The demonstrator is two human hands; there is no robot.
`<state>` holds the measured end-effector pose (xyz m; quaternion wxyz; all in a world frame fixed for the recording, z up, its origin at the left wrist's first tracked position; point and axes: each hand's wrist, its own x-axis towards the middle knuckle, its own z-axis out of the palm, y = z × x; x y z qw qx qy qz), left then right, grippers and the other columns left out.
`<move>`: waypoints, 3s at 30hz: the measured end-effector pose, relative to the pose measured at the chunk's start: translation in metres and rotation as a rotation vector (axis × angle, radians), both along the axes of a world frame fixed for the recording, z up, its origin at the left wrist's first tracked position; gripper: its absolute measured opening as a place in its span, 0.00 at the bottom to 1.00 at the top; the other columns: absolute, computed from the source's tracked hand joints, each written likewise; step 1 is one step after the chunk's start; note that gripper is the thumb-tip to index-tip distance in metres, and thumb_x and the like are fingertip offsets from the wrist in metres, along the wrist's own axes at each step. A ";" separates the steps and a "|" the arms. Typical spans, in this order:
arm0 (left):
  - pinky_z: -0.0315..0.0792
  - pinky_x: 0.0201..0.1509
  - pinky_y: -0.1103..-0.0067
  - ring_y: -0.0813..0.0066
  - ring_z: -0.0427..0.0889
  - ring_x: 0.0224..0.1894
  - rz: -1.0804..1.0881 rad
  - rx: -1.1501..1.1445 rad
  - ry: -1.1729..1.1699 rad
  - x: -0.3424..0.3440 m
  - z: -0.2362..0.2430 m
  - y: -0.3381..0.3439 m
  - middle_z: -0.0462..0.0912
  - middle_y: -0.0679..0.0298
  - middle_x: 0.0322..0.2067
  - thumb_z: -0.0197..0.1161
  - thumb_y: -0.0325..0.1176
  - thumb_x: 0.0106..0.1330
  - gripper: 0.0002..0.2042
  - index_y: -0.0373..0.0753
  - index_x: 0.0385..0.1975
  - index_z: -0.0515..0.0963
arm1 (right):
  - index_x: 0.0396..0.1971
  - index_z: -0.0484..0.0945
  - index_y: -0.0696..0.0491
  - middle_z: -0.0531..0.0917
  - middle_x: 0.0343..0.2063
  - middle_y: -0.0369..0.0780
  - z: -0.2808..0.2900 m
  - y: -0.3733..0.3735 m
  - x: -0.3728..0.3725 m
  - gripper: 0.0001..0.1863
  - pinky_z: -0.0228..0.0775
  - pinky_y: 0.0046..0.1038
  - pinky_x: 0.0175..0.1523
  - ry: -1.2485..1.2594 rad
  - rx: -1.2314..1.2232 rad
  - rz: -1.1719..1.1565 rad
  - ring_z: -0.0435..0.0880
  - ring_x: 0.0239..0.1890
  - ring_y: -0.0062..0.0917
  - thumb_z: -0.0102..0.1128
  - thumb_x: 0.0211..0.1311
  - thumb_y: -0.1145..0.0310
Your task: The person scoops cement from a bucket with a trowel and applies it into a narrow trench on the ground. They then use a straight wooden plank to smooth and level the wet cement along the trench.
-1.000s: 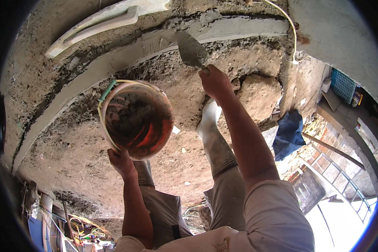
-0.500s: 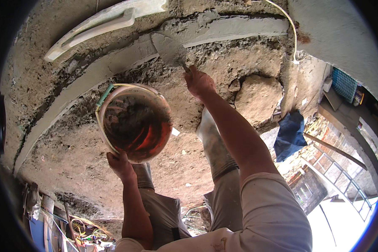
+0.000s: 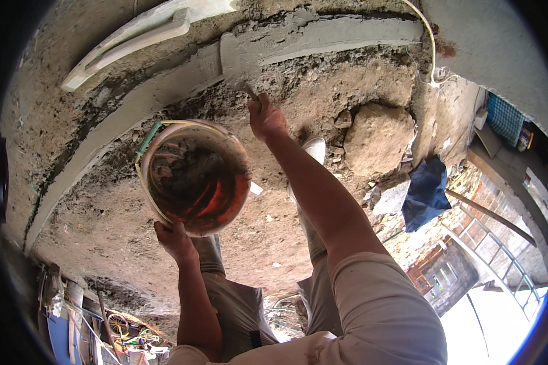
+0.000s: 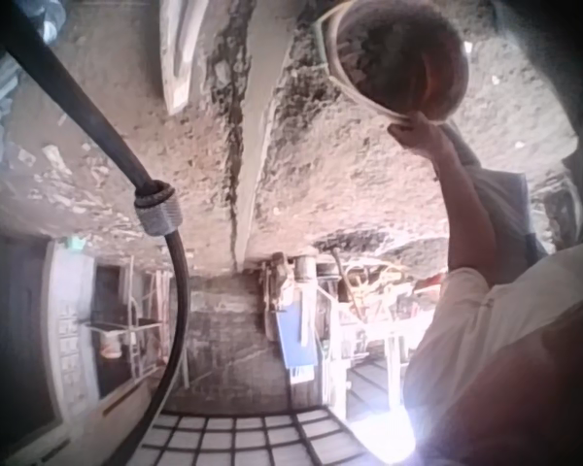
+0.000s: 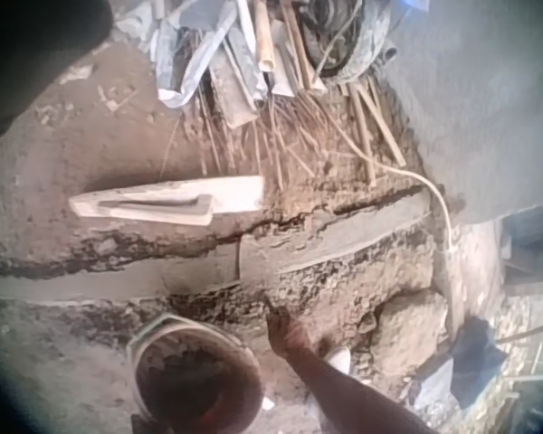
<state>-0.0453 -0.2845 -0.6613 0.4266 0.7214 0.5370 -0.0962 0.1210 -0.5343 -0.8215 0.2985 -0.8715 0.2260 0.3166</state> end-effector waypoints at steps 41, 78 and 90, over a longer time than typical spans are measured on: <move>0.63 0.25 0.73 0.78 0.61 0.21 -0.024 0.024 -0.087 -0.012 0.003 0.023 0.64 0.67 0.17 0.62 0.25 0.49 0.10 0.38 0.20 0.64 | 0.46 0.71 0.55 0.79 0.39 0.55 0.071 -0.099 -0.047 0.20 0.68 0.47 0.47 -0.173 -0.249 -0.149 0.77 0.44 0.53 0.55 0.59 0.59; 0.74 0.51 0.65 0.49 0.82 0.45 1.402 0.253 0.015 -0.402 0.408 0.010 0.82 0.44 0.38 0.62 0.29 0.51 0.16 0.30 0.41 0.74 | 0.50 0.72 0.61 0.76 0.25 0.42 0.532 0.026 0.159 0.26 0.68 0.33 0.26 0.034 0.204 0.984 0.77 0.24 0.28 0.64 0.49 0.68; 0.75 0.54 0.67 0.53 0.82 0.49 1.508 -0.023 0.413 -0.441 0.349 -0.170 0.83 0.46 0.43 0.63 0.31 0.51 0.18 0.32 0.43 0.80 | 0.46 0.73 0.62 0.77 0.26 0.42 0.534 0.088 0.151 0.24 0.69 0.34 0.30 0.036 0.074 1.322 0.77 0.26 0.27 0.65 0.49 0.67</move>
